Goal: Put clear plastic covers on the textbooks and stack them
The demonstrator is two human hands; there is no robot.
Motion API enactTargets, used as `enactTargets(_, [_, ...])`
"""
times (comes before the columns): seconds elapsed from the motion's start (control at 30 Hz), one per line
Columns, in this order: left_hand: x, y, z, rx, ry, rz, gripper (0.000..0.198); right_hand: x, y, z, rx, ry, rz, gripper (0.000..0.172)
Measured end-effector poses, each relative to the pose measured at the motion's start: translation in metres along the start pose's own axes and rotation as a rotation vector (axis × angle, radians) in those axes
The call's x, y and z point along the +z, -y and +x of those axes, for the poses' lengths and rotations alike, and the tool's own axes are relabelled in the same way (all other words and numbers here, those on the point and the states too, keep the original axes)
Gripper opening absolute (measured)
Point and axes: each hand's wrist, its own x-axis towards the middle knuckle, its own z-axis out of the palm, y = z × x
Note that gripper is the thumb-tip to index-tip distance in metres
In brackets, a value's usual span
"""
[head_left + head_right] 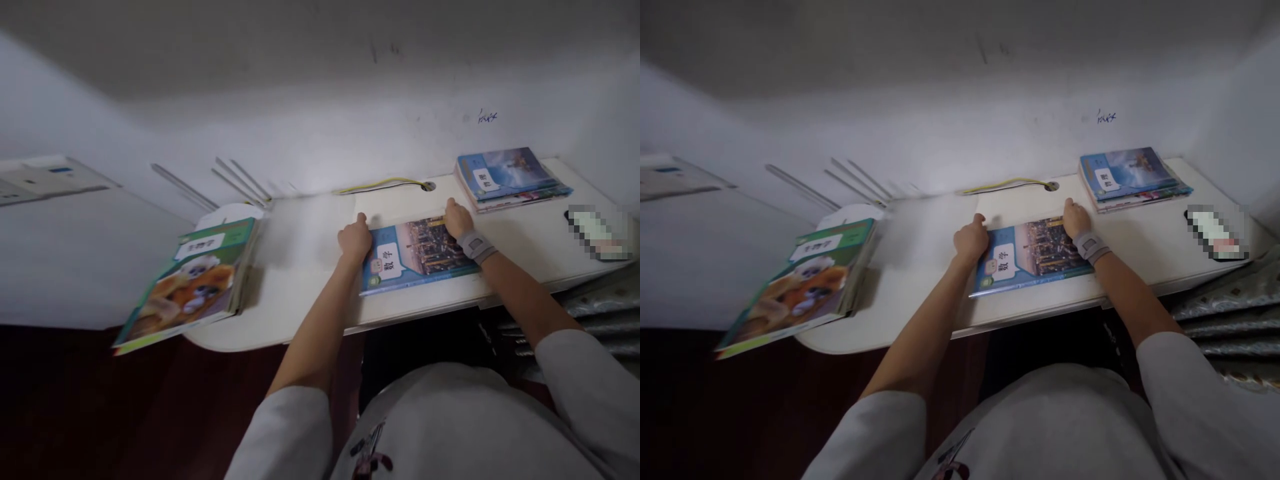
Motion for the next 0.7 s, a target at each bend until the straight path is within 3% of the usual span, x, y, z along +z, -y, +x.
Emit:
enactTargets(0.13, [-0.016,-0.022,-0.028,0.162,-0.027,0.031,0.056,0.000,-0.004,0.002,0.022,0.002,0.025,0.031])
enactTargets(0.23, [-0.015,-0.037,-0.050,0.280,0.058,0.033,0.063,-0.002,-0.006,0.003,0.055,0.007,0.043,0.030])
enactTargets(0.33, [0.002,-0.041,-0.063,0.263,0.162,0.000,0.068,-0.005,-0.009,0.003,0.088,0.016,0.045,0.028])
enactTargets(0.5, [0.031,-0.038,-0.080,0.205,0.006,0.012,0.070,-0.006,-0.013,0.003,0.047,0.026,0.022,0.027])
enactTargets(0.7, [0.028,-0.047,-0.087,0.193,0.006,0.046,0.071,-0.002,-0.013,0.006,-0.021,0.050,0.045,0.025])
